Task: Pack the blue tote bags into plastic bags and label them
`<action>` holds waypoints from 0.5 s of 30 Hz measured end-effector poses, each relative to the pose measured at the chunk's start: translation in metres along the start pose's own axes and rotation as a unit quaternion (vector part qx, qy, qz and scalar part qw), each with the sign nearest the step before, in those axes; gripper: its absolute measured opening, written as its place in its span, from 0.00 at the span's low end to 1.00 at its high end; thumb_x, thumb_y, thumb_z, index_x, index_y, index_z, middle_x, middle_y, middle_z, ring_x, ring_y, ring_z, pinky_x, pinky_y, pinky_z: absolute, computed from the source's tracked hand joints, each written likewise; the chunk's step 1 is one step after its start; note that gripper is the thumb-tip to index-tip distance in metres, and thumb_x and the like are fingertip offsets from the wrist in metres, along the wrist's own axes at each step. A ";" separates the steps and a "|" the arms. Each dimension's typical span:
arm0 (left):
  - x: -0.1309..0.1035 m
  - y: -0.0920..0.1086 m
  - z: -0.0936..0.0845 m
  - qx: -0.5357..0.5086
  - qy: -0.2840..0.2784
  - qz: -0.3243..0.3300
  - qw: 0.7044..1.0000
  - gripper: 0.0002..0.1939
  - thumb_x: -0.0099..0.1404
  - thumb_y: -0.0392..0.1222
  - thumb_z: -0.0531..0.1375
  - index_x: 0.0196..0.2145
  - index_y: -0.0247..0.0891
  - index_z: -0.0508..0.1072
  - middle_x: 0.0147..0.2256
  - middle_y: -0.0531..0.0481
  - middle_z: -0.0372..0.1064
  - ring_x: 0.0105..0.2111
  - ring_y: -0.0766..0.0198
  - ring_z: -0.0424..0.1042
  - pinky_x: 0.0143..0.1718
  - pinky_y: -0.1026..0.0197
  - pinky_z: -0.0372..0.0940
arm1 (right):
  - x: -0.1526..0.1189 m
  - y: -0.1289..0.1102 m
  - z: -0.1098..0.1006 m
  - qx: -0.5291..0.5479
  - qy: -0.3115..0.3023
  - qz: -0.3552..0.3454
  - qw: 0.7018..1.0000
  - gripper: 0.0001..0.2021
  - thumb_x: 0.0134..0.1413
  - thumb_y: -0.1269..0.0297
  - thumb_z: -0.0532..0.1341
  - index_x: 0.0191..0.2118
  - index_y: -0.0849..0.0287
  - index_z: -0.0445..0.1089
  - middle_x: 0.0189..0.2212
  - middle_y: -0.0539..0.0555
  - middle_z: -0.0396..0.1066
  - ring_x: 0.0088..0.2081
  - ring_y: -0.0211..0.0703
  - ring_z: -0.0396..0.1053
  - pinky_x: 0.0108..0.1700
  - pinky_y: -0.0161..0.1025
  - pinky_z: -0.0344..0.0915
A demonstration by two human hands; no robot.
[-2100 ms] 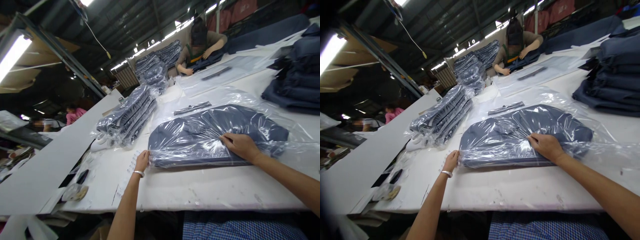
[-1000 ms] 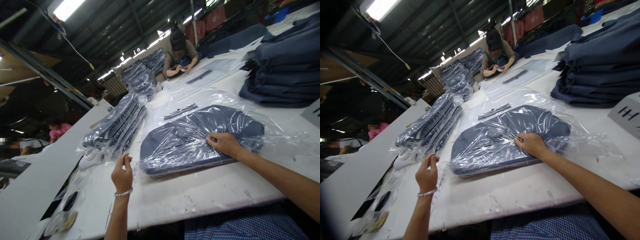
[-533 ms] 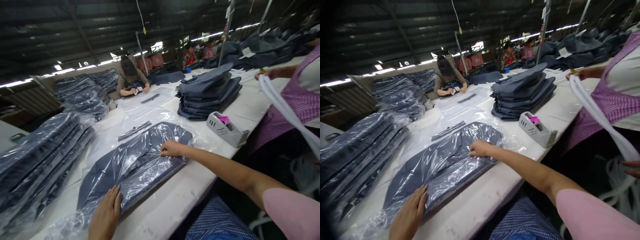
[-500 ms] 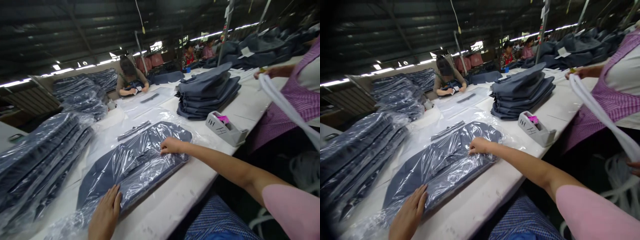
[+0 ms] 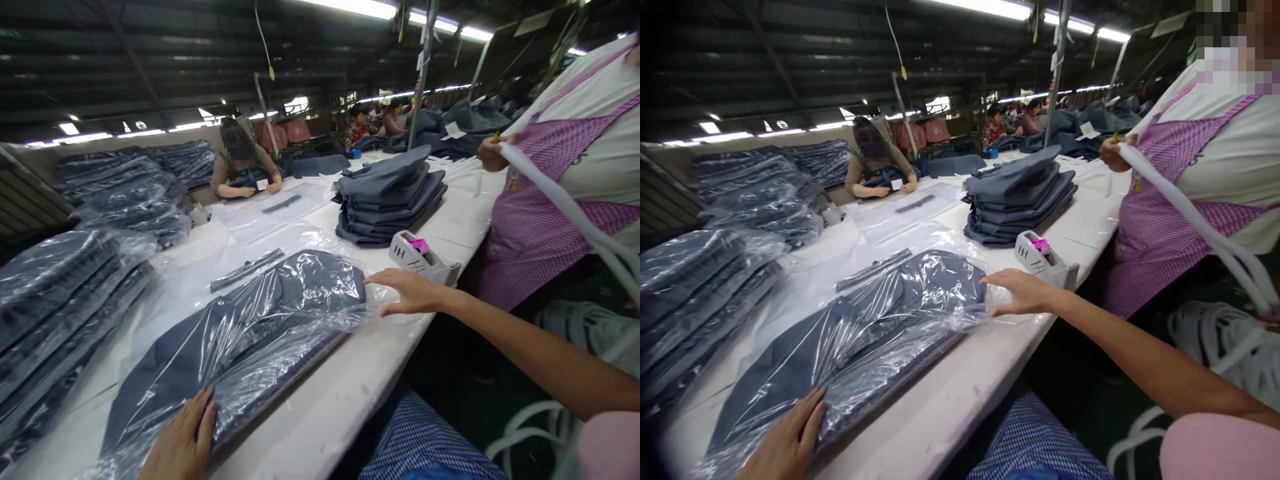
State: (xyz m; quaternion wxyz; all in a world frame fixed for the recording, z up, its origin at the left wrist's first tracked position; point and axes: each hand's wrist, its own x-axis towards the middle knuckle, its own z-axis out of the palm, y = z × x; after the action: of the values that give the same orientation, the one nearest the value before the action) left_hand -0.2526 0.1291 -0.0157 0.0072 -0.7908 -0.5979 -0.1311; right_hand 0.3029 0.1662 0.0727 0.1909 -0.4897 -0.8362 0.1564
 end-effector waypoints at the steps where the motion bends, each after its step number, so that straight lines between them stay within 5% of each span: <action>1: 0.000 -0.001 0.001 0.000 0.000 0.004 1.000 0.22 0.56 0.45 0.55 0.49 0.49 0.74 0.52 0.50 0.73 0.54 0.49 0.69 0.55 0.47 0.66 | -0.008 -0.001 -0.001 0.034 0.005 0.006 0.999 0.38 0.50 0.37 0.61 0.63 0.50 0.60 0.61 0.56 0.63 0.60 0.57 0.60 0.63 0.52 0.53; 6: -0.001 -0.007 0.007 0.000 -0.005 0.011 1.000 0.24 0.57 0.45 0.54 0.51 0.46 0.73 0.54 0.48 0.71 0.55 0.48 0.68 0.58 0.44 0.63 | -0.050 0.000 -0.010 0.147 0.017 0.027 0.989 0.39 0.53 0.35 0.56 0.66 0.51 0.55 0.66 0.55 0.54 0.66 0.59 0.51 0.67 0.55 0.46; 11: -0.001 -0.009 0.008 -0.003 -0.005 0.021 1.000 0.22 0.55 0.45 0.55 0.48 0.49 0.75 0.53 0.49 0.72 0.55 0.49 0.69 0.58 0.45 0.63 | -0.088 0.026 0.022 0.087 0.024 0.097 0.991 0.51 0.45 0.44 0.68 0.70 0.53 0.42 0.69 0.58 0.44 0.68 0.57 0.44 0.69 0.54 0.41; 13: 0.000 -0.008 0.006 -0.004 -0.004 0.022 1.000 0.22 0.56 0.45 0.54 0.47 0.48 0.75 0.53 0.50 0.72 0.55 0.49 0.69 0.58 0.46 0.64 | -0.089 0.034 0.039 0.091 0.092 0.106 0.986 0.48 0.46 0.46 0.68 0.69 0.53 0.48 0.68 0.59 0.47 0.68 0.56 0.47 0.69 0.53 0.43; 15: 0.002 -0.006 0.003 -0.004 -0.010 0.015 1.000 0.22 0.57 0.46 0.53 0.48 0.46 0.75 0.53 0.49 0.72 0.54 0.50 0.69 0.58 0.47 0.63 | -0.078 0.037 0.052 0.135 0.171 0.104 0.971 0.35 0.49 0.46 0.67 0.61 0.53 0.63 0.65 0.58 0.56 0.66 0.56 0.53 0.68 0.54 0.47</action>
State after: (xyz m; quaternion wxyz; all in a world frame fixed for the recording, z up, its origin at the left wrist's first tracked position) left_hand -0.2571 0.1326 -0.0186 -0.0003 -0.8007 -0.5858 -0.1253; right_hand 0.3409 0.1111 -0.0025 0.3778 -0.5628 -0.7072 0.2007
